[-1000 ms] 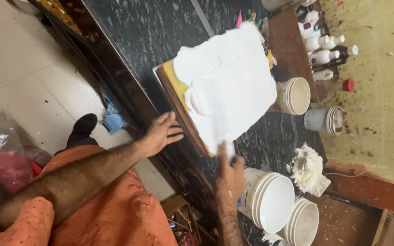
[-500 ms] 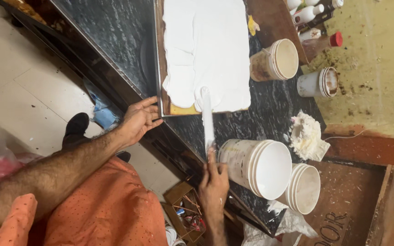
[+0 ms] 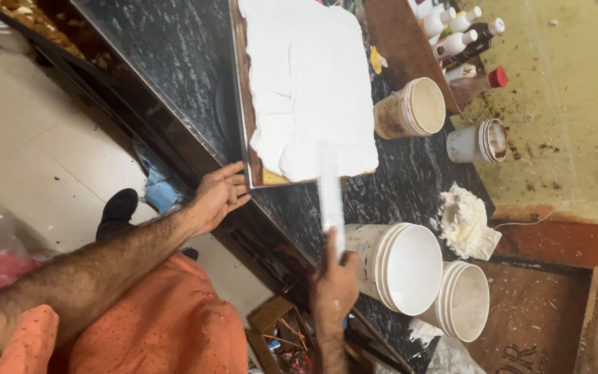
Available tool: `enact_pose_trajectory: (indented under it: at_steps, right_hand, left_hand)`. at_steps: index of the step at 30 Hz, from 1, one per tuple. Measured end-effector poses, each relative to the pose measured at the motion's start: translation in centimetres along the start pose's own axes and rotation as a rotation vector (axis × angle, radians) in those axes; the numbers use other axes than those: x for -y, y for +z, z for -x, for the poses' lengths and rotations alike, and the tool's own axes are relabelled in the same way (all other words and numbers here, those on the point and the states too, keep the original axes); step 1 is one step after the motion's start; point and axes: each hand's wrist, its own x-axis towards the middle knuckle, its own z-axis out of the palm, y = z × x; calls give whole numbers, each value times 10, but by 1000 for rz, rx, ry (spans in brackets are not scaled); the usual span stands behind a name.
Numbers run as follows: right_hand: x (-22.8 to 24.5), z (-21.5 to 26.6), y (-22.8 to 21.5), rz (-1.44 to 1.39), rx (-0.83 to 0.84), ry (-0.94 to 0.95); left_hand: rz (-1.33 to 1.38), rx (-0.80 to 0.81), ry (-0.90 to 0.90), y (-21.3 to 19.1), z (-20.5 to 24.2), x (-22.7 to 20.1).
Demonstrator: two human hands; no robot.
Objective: The person scoops a white paste from a bucket using a putty knife and spreads it evenly across a yellow rectangular board. The person repeatedly dips the tool into the bucket and smooths the paste over the board's surface.
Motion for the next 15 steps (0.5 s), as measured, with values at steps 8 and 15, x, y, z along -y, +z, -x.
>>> enact_pose_trajectory:
  at_steps: [8,15]
  right_hand:
    - [13,37,20,-300,-221,-355]
    - [4,-10,-5,-115,-61,47]
  left_hand:
    - [37,-2,1,3,0,8]
    - [-19,2,-9,5,4,-2]
